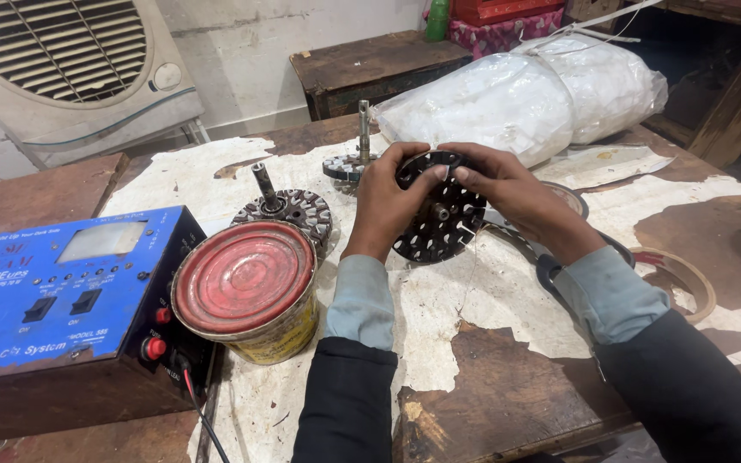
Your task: The person sits at a workbench assembling rotary disc components. They fit small white pads into slots around a black circular disc by hand, use scissors to trim parts, press the pads into place around the disc, and work on several discs one at a time, setting finished discs on the bench.
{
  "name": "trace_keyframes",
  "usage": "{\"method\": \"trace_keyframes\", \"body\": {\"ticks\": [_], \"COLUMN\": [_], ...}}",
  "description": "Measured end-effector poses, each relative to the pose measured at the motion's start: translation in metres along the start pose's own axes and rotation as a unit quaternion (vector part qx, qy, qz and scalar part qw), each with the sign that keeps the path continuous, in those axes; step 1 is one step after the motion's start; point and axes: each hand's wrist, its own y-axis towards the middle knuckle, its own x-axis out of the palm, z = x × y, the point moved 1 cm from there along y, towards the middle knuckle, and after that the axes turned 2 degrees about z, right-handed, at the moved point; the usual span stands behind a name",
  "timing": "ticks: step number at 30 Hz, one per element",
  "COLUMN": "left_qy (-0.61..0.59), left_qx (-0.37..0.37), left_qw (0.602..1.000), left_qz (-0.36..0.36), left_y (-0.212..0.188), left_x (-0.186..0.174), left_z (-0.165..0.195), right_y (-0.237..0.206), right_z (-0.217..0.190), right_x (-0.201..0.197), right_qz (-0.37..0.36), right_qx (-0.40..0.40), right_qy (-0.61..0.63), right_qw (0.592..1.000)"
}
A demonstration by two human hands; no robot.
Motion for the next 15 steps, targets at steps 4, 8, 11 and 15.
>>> {"method": "trace_keyframes", "body": {"ticks": [4,8,11,15], "left_qy": [0.073,0.037,0.015,0.01], "left_qx": [0.002,0.007,0.013,0.009], "left_qw": [0.997,0.999,0.999,0.999], "left_qz": [-0.004,-0.023,-0.031,-0.033], "left_y": [0.0003,0.0011,0.0011,0.001], "left_x": [-0.0017,0.0001,-0.0002,-0.0006], "left_z": [0.006,0.0047,0.0016,0.0004], "right_y": [0.0022,0.0018,0.0017,0.002], "right_z": [0.0028,0.0042,0.0044,0.0046], "right_x": [0.0058,0.0058,0.0057,0.0064], "right_qz": [-0.006,0.004,0.012,0.014], "right_qx": [-0.023,-0.035,-0.029,-0.028], "right_qy": [0.041,0.04,0.019,0.017], "right_qw": [0.999,0.999,0.999,0.999]}}
